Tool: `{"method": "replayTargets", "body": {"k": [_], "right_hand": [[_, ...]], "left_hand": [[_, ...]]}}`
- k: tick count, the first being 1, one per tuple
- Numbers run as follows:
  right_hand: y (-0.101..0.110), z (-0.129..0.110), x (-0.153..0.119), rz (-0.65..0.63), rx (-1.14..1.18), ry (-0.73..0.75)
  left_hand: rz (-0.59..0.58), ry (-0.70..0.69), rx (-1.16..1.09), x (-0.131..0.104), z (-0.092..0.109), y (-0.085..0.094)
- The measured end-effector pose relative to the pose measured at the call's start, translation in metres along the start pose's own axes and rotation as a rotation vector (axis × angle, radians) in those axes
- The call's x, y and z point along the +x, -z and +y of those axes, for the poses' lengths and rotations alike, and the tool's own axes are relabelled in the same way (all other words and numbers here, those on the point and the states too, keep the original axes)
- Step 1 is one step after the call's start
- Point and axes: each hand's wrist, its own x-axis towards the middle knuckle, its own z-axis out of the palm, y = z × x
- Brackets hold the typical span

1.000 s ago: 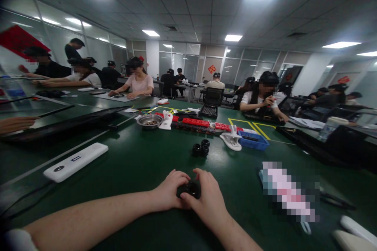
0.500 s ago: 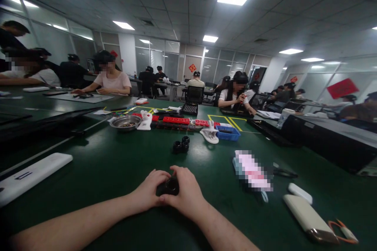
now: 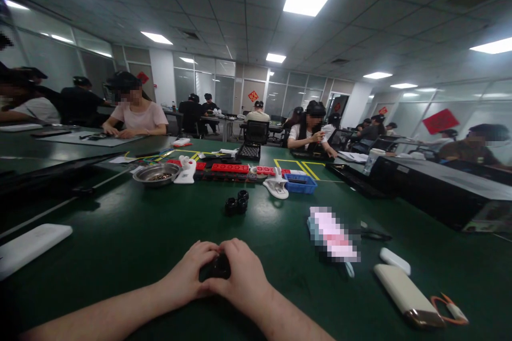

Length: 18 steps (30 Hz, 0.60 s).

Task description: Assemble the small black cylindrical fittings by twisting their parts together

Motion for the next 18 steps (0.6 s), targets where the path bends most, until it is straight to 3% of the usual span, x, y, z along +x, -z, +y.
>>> {"method": "replayTargets", "body": {"k": [5,9,12,15,18], "right_hand": [[0.006,-0.002,-0.001,-0.07,0.08,0.112],[0.005,0.003,-0.001,-0.016,0.154,0.209],[-0.002,0.006,0.003,0.023,0.092,0.165],[-0.007,0.009,0.006,-0.019,0.029,0.055],[-0.008,0.015,0.008,-0.069,0.058,0.119]], "left_hand": [[0.002,0.006,-0.023,0.003,0.004,-0.003],[-0.088,0.0,-0.055,0.008,-0.006,-0.004],[-0.124,-0.007,-0.091,0.009,-0.016,-0.006],[-0.08,-0.007,-0.137,0.01,-0.022,-0.008],[-0.059,-0.017,-0.145,0.011,-0.024,-0.011]]}}
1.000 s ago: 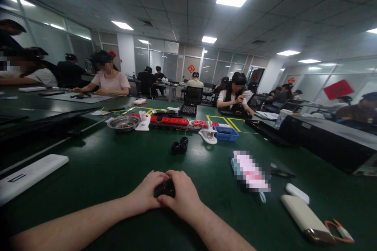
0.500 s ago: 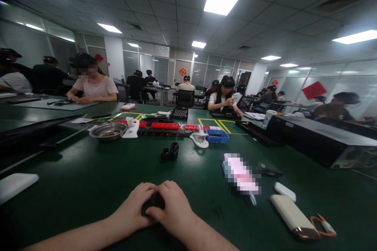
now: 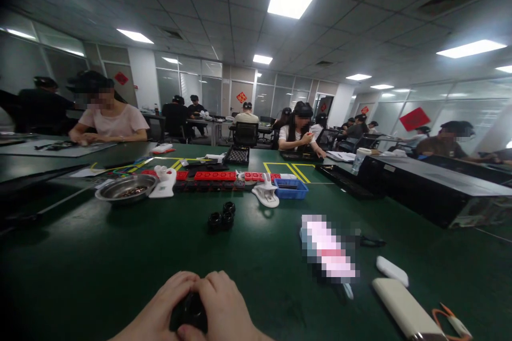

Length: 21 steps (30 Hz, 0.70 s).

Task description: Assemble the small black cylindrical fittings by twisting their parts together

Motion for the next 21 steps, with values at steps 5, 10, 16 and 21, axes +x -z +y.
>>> {"method": "replayTargets", "body": {"k": [5,10,16,21], "right_hand": [[-0.007,0.018,0.0,0.091,0.098,0.187],[-0.016,0.025,0.0,0.218,-0.01,0.085],[-0.006,0.016,0.001,0.049,0.149,0.165],[-0.006,0.014,-0.001,0.082,0.154,0.11]], "left_hand": [[-0.038,-0.024,0.002,0.003,-0.003,0.001],[-0.041,-0.026,0.016,0.004,0.002,0.006],[-0.082,-0.017,0.059,0.004,0.004,0.008],[-0.071,-0.035,0.065,0.002,0.004,0.008]]}}
